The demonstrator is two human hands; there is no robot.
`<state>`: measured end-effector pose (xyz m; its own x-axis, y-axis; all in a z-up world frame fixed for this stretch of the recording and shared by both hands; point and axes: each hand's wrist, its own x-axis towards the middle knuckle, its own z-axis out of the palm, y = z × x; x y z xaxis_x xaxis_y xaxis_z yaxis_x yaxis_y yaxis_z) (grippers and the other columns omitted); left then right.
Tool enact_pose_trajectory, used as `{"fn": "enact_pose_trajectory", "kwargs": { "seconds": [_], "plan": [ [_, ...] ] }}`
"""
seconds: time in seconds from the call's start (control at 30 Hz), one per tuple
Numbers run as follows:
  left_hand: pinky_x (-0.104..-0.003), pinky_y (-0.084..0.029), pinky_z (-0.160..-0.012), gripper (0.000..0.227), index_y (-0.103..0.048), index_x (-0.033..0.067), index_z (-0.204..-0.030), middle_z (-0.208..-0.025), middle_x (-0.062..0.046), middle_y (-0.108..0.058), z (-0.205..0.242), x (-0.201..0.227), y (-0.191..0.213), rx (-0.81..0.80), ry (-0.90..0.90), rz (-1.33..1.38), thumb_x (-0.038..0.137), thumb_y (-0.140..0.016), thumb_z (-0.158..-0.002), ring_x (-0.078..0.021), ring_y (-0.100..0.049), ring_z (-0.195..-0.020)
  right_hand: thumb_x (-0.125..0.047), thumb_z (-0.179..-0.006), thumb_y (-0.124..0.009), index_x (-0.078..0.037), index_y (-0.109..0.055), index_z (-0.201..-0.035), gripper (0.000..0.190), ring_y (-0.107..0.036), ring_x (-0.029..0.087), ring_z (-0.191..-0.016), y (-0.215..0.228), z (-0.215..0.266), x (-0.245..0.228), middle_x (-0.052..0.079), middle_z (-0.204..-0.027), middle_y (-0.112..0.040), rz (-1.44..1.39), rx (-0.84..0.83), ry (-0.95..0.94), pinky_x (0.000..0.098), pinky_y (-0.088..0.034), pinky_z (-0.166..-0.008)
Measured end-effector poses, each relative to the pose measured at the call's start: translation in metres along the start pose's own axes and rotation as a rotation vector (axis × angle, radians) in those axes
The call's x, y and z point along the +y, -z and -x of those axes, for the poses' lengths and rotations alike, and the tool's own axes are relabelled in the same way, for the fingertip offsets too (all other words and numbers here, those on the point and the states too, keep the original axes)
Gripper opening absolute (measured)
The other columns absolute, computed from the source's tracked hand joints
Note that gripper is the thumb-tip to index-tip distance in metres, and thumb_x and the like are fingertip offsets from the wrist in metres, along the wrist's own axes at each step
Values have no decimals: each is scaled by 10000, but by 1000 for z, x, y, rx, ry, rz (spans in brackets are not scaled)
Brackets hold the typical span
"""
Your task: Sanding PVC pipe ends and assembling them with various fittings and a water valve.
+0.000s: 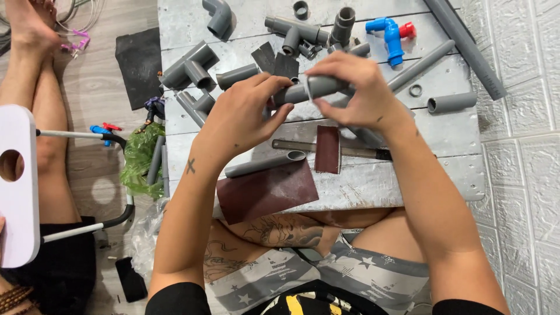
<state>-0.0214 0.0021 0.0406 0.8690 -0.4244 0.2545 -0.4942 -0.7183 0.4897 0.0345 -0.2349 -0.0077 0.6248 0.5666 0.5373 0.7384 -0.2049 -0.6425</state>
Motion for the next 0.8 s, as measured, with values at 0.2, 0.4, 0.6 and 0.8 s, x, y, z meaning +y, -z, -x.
{"fn": "enact_pose_trajectory", "kwargs": {
  "seconds": [0.2, 0.4, 0.6, 0.8],
  "plan": [
    [-299, -450, -559, 284, -696, 16, -1148, -902, -74, -610, -6, -15, -11, 77, -50, 237, 6, -782, -878, -167, -545, -644, 59, -752, -793, 71, -705, -1175, 432, -658, 237, -890, -3, -1, -2, 156, -1127, -702, -64, -25, -42, 310, -531, -808],
    [-307, -626, -712, 357, -675, 43, -1263, -966, -112, -728, 2, -43, -44, 239, -76, 483, 23, -786, -925, -261, -745, -841, -68, -933, -822, 39, -713, -1225, 330, -729, 363, -951, -9, 3, 12, 180, -1077, -735, -83, 44, 37, 417, -569, -833],
    [-343, -634, -674, 309, -679, 5, -1204, -955, -168, -751, 7, -43, -50, 227, -129, 468, 47, -786, -917, -307, -752, -832, -81, -972, -762, 81, -675, -1242, 326, -711, 415, -937, -23, 3, 4, 231, -1066, -706, 5, -9, 108, 466, -578, -832],
    [-371, -452, -1059, 471, -469, 132, -1459, -1358, -93, -640, 5, -40, -37, 257, 68, 787, 363, -414, -1052, -217, -596, -1290, 25, -813, -850, 89, -631, -1272, 513, -689, 311, -955, -24, -1, -14, 219, -1176, -707, 109, -76, 25, 376, -573, -829]
  ]
}}
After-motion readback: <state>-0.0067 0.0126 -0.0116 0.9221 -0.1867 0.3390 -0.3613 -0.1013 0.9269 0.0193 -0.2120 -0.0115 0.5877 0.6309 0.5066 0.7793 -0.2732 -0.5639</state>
